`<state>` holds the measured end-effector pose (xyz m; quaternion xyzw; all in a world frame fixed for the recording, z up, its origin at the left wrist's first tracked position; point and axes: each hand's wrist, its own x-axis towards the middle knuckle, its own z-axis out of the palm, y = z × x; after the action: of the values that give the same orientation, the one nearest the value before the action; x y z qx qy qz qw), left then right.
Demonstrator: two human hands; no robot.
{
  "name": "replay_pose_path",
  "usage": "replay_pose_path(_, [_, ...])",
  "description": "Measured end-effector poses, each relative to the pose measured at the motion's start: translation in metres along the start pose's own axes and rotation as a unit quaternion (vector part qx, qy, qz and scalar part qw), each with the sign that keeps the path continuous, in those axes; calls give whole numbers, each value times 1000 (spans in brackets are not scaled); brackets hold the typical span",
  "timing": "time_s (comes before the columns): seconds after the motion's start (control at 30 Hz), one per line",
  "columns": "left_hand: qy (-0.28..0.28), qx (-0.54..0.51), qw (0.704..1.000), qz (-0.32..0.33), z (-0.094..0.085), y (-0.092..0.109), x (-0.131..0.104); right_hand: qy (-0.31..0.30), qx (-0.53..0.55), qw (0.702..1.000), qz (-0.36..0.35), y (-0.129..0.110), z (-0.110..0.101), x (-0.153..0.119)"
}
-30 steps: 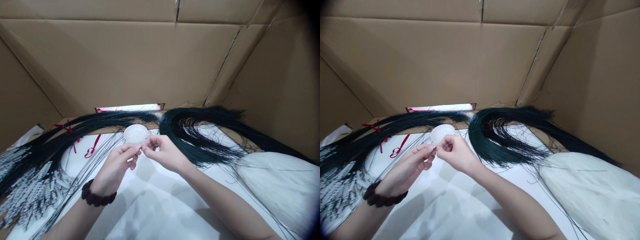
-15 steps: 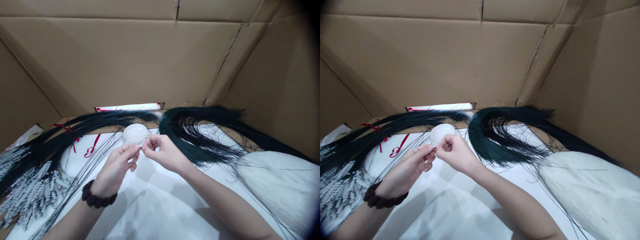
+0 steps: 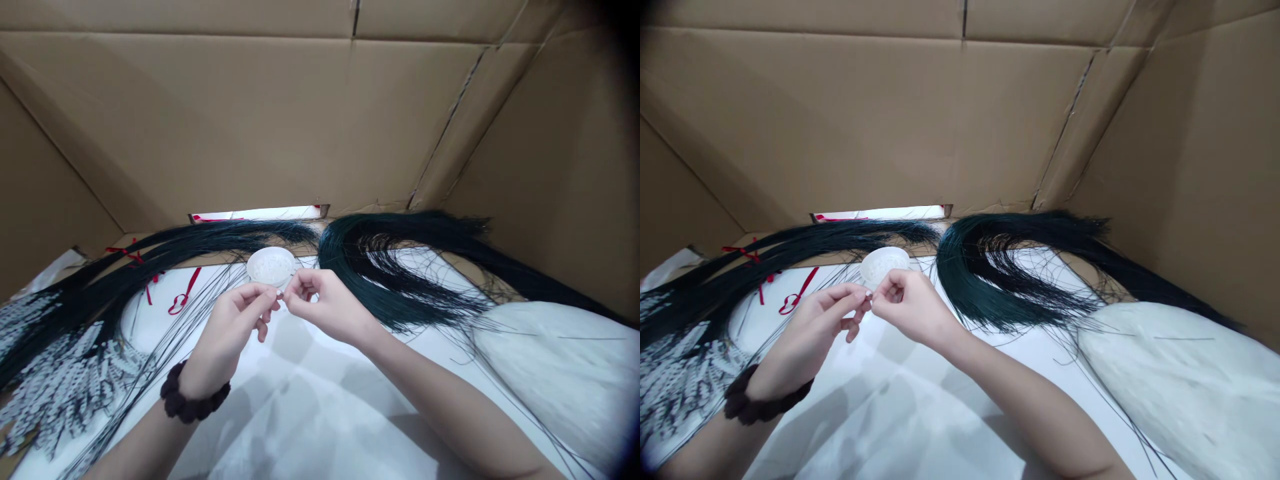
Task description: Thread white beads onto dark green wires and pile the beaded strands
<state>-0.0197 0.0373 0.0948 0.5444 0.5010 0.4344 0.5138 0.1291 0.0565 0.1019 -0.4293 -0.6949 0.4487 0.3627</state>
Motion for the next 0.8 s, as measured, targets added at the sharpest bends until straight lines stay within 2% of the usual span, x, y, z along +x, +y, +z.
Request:
replay_pose_path(0.33, [21,48,999,9,1,4,1,1,2,1000,9,-2,1,-1])
replay_pose_path(0.8, [-8,-34,999,-19,-1,0,2,16,3,1000,7,-5,1,-2])
